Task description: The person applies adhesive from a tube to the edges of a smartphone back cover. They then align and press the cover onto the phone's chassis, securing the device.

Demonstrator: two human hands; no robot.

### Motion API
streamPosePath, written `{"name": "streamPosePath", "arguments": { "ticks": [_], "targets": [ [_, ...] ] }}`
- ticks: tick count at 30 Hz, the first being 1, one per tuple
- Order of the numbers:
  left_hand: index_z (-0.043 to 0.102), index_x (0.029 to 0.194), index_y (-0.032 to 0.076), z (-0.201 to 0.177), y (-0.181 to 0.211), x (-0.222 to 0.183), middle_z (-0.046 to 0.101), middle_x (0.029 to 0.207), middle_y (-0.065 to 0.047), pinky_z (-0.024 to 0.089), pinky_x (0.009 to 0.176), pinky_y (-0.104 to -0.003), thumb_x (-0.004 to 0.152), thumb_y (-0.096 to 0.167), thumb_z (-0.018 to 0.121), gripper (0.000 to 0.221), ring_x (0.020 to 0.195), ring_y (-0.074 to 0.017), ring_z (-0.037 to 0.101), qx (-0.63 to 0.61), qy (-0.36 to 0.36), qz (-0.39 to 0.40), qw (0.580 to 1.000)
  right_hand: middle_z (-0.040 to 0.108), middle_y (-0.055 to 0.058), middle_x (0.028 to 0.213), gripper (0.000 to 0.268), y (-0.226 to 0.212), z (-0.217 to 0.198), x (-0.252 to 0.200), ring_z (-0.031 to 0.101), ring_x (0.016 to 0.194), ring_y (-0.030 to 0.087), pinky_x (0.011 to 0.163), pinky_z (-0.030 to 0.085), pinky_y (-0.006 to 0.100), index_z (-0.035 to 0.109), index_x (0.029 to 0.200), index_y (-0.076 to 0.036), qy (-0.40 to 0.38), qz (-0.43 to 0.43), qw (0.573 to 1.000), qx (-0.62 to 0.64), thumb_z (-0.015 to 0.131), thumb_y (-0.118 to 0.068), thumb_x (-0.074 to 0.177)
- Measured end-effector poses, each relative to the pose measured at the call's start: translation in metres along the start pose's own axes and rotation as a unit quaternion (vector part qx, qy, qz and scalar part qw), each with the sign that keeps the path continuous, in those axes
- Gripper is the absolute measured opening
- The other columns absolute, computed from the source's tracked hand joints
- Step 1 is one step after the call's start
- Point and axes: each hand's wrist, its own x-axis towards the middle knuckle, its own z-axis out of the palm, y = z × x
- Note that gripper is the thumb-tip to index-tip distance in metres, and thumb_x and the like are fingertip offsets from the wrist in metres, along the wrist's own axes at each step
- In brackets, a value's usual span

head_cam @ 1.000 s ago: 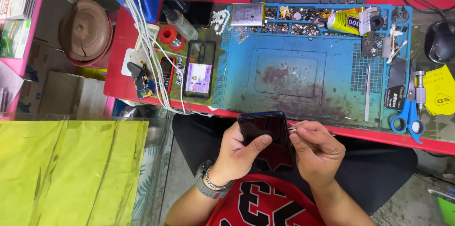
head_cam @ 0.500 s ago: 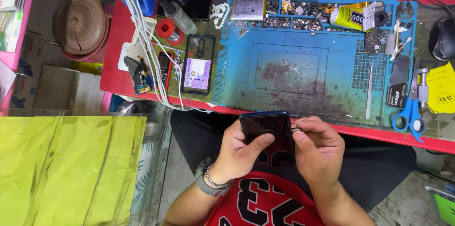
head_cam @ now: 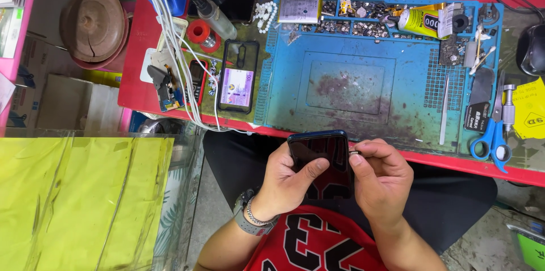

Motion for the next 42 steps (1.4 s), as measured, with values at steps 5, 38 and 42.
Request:
{"name": "streamPosePath", "arguments": {
  "ticks": [5, 38, 42],
  "targets": [
    [0.067, 0.09, 0.012, 0.0, -0.006, -0.001, 0.069, 0.091, -0.002, 0.055, 0.076, -0.03, 0.097, 0.03, 0.069, 0.02, 0.085, -0.0159, 0.068, -0.002, 0.009, -0.002, 1.0, 0.067, 0.008, 0.094, 0.015, 0.002, 0.0, 0.0, 0.066, 0.088, 0.016, 0.075, 0.057, 0.022, 0.071, 0.103, -0.005, -0.002, -0.042, 0.998, -0.035, 0.071, 0.005, 0.091],
    [0.061, 0.102, 0.011, -0.004, -0.019, -0.002, 0.065, 0.097, -0.001, 0.053, 0.082, -0.03, 0.098, 0.03, 0.07, 0.021, 0.089, -0.0137, 0.063, -0.103, 0.014, -0.009, 0.995, 0.066, 0.022, 0.136, 0.045, 0.018, -0.013, -0.021, 0.066, 0.13, 0.03, 0.114, 0.058, 0.039, 0.064, 0.132, 0.001, -0.139, -0.073, 0.986, -0.05, 0.073, 0.004, 0.088],
    [0.067, 0.121, 0.005, -0.007, -0.022, 0.0, 0.073, 0.113, -0.007, 0.058, 0.094, -0.033, 0.098, 0.028, 0.07, 0.033, 0.105, -0.0182, 0.069, -0.16, 0.008, -0.019, 0.987, 0.071, 0.021, 0.128, 0.047, 0.0, 0.001, -0.009, 0.073, 0.111, 0.027, 0.097, 0.062, 0.035, 0.06, 0.135, 0.004, -0.184, -0.15, 0.958, -0.16, 0.073, -0.003, 0.09]
  ]
}}
